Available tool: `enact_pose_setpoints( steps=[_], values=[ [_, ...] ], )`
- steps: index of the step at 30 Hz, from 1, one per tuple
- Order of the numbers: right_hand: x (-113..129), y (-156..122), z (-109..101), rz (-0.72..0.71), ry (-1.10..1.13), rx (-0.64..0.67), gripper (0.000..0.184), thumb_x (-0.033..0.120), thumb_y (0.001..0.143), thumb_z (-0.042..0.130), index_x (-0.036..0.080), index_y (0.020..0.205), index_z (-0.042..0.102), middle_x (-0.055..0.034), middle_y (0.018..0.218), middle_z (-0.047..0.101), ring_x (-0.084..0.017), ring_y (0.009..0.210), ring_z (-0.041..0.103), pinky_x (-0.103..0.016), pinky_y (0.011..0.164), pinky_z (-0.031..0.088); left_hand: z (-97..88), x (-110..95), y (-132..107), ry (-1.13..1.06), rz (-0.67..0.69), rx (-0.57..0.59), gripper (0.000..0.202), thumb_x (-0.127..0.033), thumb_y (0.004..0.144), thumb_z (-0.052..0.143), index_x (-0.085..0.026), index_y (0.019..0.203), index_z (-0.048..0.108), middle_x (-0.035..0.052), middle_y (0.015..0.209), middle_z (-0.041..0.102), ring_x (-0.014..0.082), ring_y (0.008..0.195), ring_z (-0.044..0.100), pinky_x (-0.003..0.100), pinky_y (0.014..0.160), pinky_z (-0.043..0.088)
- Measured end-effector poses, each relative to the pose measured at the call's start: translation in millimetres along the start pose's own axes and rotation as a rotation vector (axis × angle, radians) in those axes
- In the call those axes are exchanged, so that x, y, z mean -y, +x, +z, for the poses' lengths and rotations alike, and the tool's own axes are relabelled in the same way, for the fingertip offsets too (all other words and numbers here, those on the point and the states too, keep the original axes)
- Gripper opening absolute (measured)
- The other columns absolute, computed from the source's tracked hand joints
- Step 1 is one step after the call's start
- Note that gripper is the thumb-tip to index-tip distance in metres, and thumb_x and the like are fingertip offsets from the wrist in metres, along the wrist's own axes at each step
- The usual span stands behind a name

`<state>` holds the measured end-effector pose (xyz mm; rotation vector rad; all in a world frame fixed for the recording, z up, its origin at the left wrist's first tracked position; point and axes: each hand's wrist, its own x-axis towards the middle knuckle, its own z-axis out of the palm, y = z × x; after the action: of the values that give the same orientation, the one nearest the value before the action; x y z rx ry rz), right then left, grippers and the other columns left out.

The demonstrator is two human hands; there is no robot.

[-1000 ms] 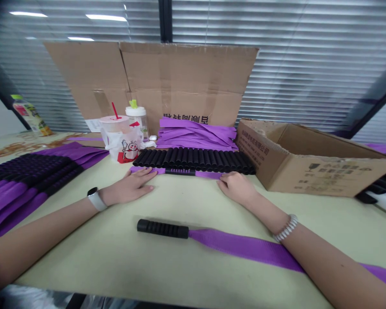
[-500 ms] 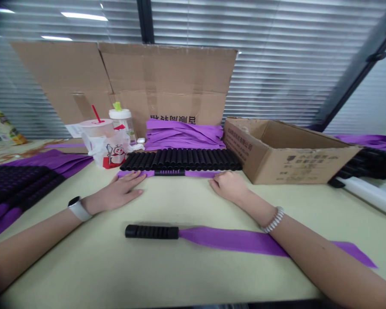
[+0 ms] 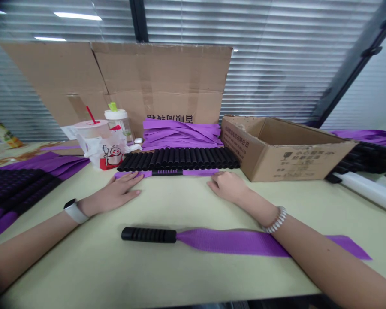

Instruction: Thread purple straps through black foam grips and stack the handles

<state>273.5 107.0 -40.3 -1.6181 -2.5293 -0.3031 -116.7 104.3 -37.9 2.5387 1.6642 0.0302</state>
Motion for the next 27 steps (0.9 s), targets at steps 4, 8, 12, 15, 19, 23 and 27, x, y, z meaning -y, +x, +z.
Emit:
enact_pose_setpoints(
  steps=[4, 8, 12, 15, 19, 23, 27],
  values=[
    [4.3, -0.4, -3.4, 0.054, -0.079, 0.056, 0.033, 0.035, 0.097, 0.044, 0.013, 0.091, 0.069, -0.0125, 0.089, 0.07, -0.028, 0.084, 0.066, -0.036, 0.076, 0.048, 1.4, 0.4, 1.3, 0.01, -0.001, -0.005, 0.069, -0.063, 0.093, 0.027, -0.028, 0.152, 0.019, 0.0062, 0.158, 0.018, 0.0278, 0.146, 0.017, 0.059, 0.114, 0.01],
    [5.8, -0.5, -5.0, 0.073, -0.103, 0.09, 0.034, 0.036, 0.098, 0.042, 0.014, 0.098, 0.069, -0.0117, 0.09, 0.07, -0.025, 0.085, 0.066, -0.034, 0.078, 0.048, 0.7, -1.2, 0.6, 0.009, -0.006, -0.002, 0.068, -0.062, 0.093, 0.026, -0.027, 0.152, 0.019, 0.006, 0.158, 0.017, 0.0293, 0.145, 0.017, 0.059, 0.114, 0.01],
    [5.6, -0.2, -6.3, 0.057, -0.108, 0.107, 0.034, 0.035, 0.099, 0.041, 0.015, 0.097, 0.068, -0.0112, 0.09, 0.07, -0.024, 0.087, 0.066, -0.033, 0.081, 0.047, 0.3, -2.2, -0.8, -0.004, -0.004, -0.004, 0.068, -0.062, 0.093, 0.026, -0.028, 0.152, 0.019, 0.0064, 0.158, 0.017, 0.0305, 0.145, 0.017, 0.062, 0.113, 0.008],
    [6.0, -0.2, -7.2, 0.039, -0.122, 0.107, 0.034, 0.035, 0.099, 0.041, 0.015, 0.093, 0.068, -0.011, 0.089, 0.07, -0.024, 0.088, 0.066, -0.032, 0.081, 0.047, 0.9, -2.1, -1.4, 0.001, 0.003, -0.022, 0.068, -0.062, 0.093, 0.027, -0.026, 0.151, 0.023, 0.0077, 0.158, 0.019, 0.0304, 0.145, 0.017, 0.061, 0.113, 0.008],
    [6.6, -0.3, -6.9, 0.015, -0.156, 0.099, 0.035, 0.034, 0.099, 0.039, 0.015, 0.093, 0.068, -0.0111, 0.089, 0.07, -0.023, 0.087, 0.066, -0.031, 0.078, 0.048, 1.6, -1.9, -1.9, -0.001, 0.009, -0.036, 0.068, -0.061, 0.093, 0.029, -0.025, 0.151, 0.024, 0.0084, 0.157, 0.021, 0.0319, 0.145, 0.018, 0.06, 0.113, 0.01],
    [6.4, 0.4, -5.4, -0.005, -0.187, 0.082, 0.035, 0.032, 0.099, 0.038, 0.015, 0.093, 0.069, -0.0118, 0.093, 0.07, -0.024, 0.09, 0.066, -0.032, 0.081, 0.048, 1.5, -2.9, -2.6, -0.012, 0.0, -0.044, 0.068, -0.061, 0.093, 0.029, -0.026, 0.151, 0.025, 0.0079, 0.157, 0.021, 0.0332, 0.144, 0.019, 0.06, 0.112, 0.011],
    [5.1, 1.9, -4.8, -0.035, -0.208, 0.054, 0.035, 0.033, 0.098, 0.04, 0.015, 0.095, 0.07, -0.0123, 0.103, 0.068, -0.024, 0.096, 0.064, -0.034, 0.086, 0.048, 1.1, -4.2, -2.8, -0.004, -0.012, -0.042, 0.068, -0.061, 0.093, 0.029, -0.026, 0.151, 0.025, 0.0079, 0.157, 0.021, 0.0335, 0.144, 0.019, 0.061, 0.112, 0.011]
  ],
)
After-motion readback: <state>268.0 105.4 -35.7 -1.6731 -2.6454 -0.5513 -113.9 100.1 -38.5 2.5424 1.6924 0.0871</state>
